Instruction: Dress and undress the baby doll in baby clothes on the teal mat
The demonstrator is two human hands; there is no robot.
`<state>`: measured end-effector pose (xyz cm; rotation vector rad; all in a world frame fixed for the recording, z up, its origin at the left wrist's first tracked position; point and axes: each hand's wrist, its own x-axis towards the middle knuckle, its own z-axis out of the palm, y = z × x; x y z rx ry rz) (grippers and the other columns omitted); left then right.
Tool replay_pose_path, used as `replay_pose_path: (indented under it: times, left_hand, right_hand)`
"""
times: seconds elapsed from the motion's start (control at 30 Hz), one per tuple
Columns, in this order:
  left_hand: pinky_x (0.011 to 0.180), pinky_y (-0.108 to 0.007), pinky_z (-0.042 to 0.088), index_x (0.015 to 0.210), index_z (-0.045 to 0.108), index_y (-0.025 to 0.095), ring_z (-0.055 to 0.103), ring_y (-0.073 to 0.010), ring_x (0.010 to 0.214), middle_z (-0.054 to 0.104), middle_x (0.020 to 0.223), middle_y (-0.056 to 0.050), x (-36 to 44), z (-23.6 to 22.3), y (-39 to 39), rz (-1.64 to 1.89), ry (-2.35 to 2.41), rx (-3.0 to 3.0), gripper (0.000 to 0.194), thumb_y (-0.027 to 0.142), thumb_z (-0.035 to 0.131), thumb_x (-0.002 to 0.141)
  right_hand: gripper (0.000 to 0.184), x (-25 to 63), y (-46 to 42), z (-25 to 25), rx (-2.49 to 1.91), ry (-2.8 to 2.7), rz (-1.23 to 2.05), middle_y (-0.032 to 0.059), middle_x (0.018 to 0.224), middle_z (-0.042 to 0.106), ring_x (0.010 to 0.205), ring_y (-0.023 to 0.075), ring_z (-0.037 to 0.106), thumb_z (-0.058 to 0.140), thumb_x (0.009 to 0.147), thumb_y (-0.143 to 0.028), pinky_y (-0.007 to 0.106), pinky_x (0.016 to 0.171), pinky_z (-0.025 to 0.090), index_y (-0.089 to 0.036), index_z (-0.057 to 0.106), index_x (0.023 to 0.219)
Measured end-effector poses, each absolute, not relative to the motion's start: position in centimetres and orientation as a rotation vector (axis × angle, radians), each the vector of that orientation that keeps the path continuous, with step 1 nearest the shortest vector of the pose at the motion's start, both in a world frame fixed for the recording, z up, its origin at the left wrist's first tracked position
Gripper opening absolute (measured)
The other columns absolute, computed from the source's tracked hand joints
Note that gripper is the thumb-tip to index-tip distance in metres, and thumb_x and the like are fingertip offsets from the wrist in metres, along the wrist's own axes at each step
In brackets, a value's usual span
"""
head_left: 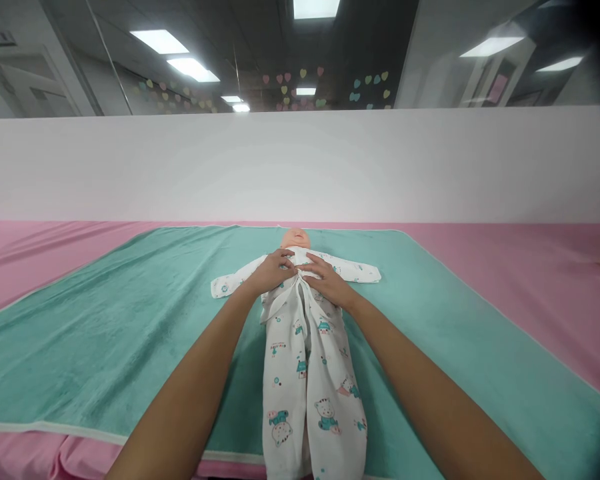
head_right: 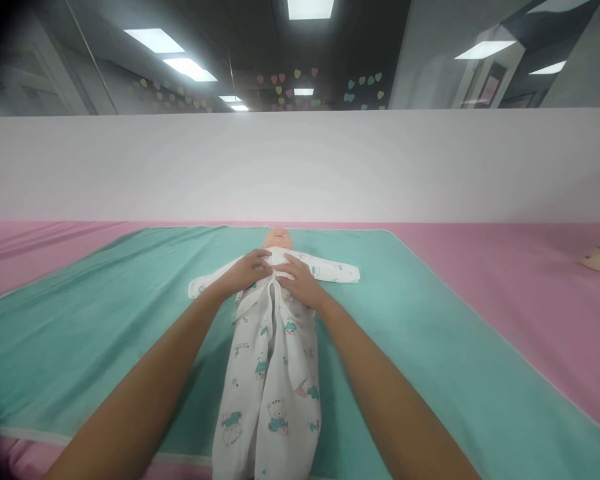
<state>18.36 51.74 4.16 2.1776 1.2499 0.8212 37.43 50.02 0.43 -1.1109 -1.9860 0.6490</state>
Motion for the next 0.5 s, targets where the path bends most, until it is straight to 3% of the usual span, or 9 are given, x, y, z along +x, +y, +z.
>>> replay_pose_path:
  times: [0.3, 0.5]
  left_hand:
    - [0.101, -0.038, 0.035, 0.07, 0.058, 0.022, 0.042, -0.0242, 0.119, 0.047, 0.126, -0.001, 18.87, 3.93, 51.77, 0.899, 1.285, 2.066, 0.011, 0.033, 0.058, 0.069]
    - [0.088, -0.031, 0.044, 0.07, 0.062, 0.024, 0.045, -0.0238, 0.116, 0.046, 0.129, 0.001, 18.56, 4.17, 51.63, 0.856, 1.266, 2.026, 0.015, 0.038, 0.058, 0.069]
  right_hand:
    - [0.036, 37.52, 50.04, 0.48, -1.09, -1.935, 0.697, -0.0016, 0.143, 0.029, 0.132, 0.0244, 0.024, 0.053, 0.08, -0.043, 0.043, 0.108, 0.023, -0.031, 0.061, 0.113]
    - [0.035, 37.61, 49.87, 0.57, -1.043, -1.898, 0.745, -0.0021, 0.142, 0.032, 0.131, 0.0238, 0.028, 0.054, 0.079, -0.046, 0.04, 0.107, 0.027, -0.031, 0.063, 0.109]
